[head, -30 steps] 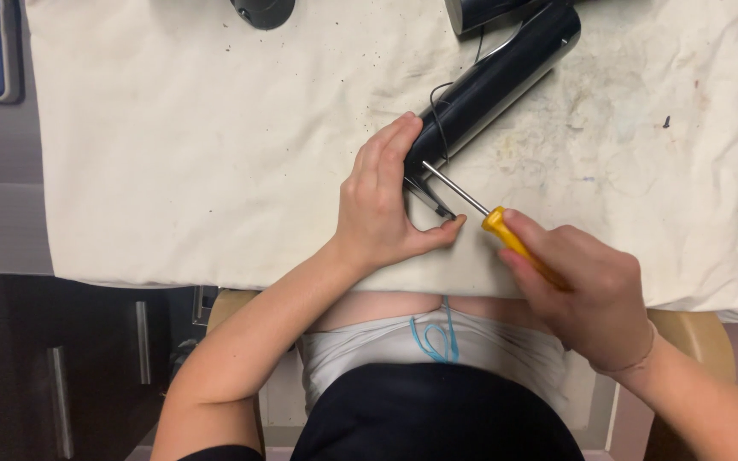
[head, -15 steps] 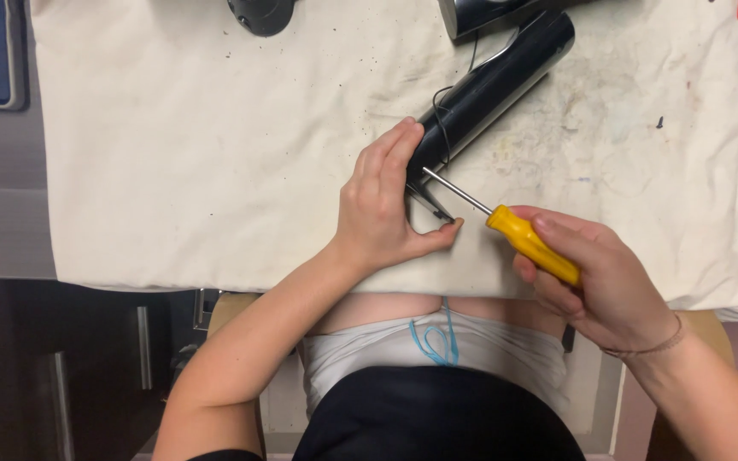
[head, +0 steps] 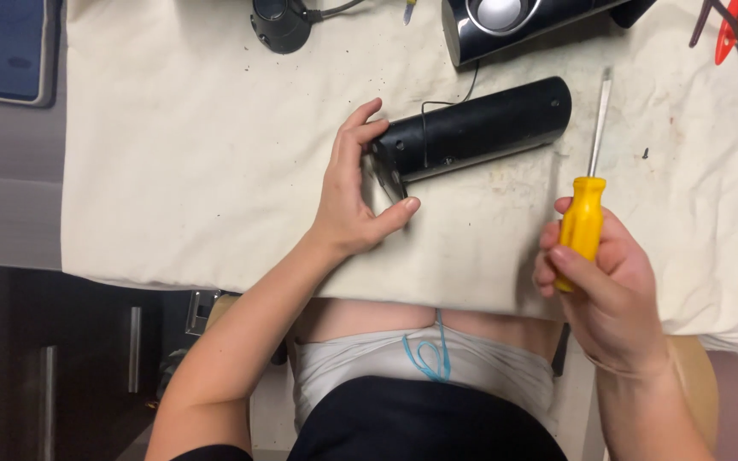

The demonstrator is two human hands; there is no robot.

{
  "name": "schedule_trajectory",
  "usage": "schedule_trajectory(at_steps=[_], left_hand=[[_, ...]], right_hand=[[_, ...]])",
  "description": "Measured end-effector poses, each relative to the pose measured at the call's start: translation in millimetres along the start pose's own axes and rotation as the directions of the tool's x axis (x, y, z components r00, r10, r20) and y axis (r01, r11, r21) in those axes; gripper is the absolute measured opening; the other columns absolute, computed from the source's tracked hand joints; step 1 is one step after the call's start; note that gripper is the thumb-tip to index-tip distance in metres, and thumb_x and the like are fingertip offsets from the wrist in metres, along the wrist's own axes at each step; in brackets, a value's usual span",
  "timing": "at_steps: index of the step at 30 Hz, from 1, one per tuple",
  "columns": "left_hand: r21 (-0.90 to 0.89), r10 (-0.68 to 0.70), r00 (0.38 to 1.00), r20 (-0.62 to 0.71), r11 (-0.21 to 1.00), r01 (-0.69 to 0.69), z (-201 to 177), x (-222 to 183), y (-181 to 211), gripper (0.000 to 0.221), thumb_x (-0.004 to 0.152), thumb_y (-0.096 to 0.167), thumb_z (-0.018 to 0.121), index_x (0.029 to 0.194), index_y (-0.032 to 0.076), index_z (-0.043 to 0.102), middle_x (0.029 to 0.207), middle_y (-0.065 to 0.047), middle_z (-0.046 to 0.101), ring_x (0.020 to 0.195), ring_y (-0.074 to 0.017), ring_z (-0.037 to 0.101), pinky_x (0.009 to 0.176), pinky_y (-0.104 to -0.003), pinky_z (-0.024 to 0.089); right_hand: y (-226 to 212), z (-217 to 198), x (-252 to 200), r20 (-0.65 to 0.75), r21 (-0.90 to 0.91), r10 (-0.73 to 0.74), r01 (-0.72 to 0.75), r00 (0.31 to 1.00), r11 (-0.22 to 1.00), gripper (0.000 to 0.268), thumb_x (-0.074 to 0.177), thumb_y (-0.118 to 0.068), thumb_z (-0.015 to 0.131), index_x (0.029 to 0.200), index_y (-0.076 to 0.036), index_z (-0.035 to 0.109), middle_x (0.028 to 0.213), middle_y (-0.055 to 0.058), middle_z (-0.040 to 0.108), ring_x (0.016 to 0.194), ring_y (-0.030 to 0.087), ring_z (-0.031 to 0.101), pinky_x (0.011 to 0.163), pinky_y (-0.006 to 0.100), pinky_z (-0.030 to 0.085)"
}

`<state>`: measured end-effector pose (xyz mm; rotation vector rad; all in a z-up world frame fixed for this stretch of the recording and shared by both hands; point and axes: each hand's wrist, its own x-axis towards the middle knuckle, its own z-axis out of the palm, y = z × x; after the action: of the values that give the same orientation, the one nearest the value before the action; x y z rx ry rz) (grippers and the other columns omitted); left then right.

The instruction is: Unscrewing the casing of a black speaker using a yellow-handled screwdriver on a repair bench.

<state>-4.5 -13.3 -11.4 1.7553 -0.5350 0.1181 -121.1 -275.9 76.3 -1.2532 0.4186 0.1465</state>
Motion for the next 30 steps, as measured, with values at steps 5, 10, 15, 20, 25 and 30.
schedule_trajectory(at_steps=[5,10,15,20,25,30], left_hand=[[0.089,0.002,1.000,-0.029,0.996,0.000,5.8,-7.2,-0.9,0.095,0.076,0.059,0.080,0.148,0.008,0.045,0.156,-0.019,0.047,0.146,-0.0354,0.050,0.123,-0.047,0.041],[0.449,0.173,0.982,0.079,0.873,-0.190,21.6,-18.6,-4.4,0.111,0.079,0.077,0.072,0.155,0.002,0.039,0.156,-0.021,0.046,0.135,-0.0339,0.058,0.111,-0.046,0.050],[0.364,0.374,0.926,0.039,0.858,-0.362,25.2,-18.5,-15.6,0.077,0.100,0.057,0.057,0.151,0.000,0.046,0.144,-0.017,0.058,0.124,-0.0322,0.064,0.105,-0.045,0.055],[0.208,0.531,0.848,0.008,0.828,-0.520,22.7,-9.8,1.7,0.058,0.108,0.044,0.043,0.142,-0.001,0.056,0.139,-0.019,0.063,0.128,-0.0360,0.065,0.105,-0.049,0.057],[0.235,0.650,0.754,0.099,0.721,-0.652,29.2,-6.7,4.0,0.048,0.115,0.028,0.027,0.143,0.002,0.057,0.143,-0.019,0.061,0.134,-0.0342,0.061,0.112,-0.049,0.051],[0.350,0.744,0.667,0.044,0.614,-0.708,30.6,-0.6,13.5,0.039,0.113,0.012,0.034,0.131,0.003,0.067,0.130,-0.017,0.071,0.120,-0.0294,0.072,0.104,-0.039,0.058]], right_hand=[[40.5,27.4,30.6,0.019,-0.225,-0.224,0.223,0.974,0.949,0.034,0.090,0.000,0.070,0.104,-0.009,0.040,0.102,0.019,0.065,0.083,0.024,0.067,0.068,0.031,0.058],[39.3,80.2,35.3,0.150,-0.480,-0.394,0.416,0.907,0.772,0.058,0.070,-0.015,0.097,0.099,-0.002,0.048,0.118,0.016,0.072,0.098,0.017,0.069,0.085,0.028,0.054],[51.0,69.1,30.8,0.089,-0.502,-0.534,0.501,0.841,0.705,0.036,0.086,-0.001,0.086,0.087,-0.003,0.050,0.101,0.020,0.078,0.099,0.024,0.076,0.084,0.030,0.055],[59.0,32.7,14.2,0.026,-0.301,-0.487,0.472,0.873,0.829,0.042,0.080,0.007,0.083,0.086,-0.006,0.043,0.100,0.023,0.077,0.098,0.026,0.077,0.085,0.029,0.060],[76.8,8.6,9.8,0.048,-0.240,-0.470,0.467,0.881,0.851,0.043,0.076,0.011,0.083,0.086,-0.006,0.044,0.100,0.024,0.076,0.100,0.027,0.077,0.086,0.031,0.062],[77.3,9.4,4.2,0.010,-0.269,-0.542,0.524,0.841,0.808,0.044,0.080,0.009,0.082,0.086,-0.006,0.042,0.099,0.024,0.076,0.097,0.025,0.077,0.087,0.031,0.062]])
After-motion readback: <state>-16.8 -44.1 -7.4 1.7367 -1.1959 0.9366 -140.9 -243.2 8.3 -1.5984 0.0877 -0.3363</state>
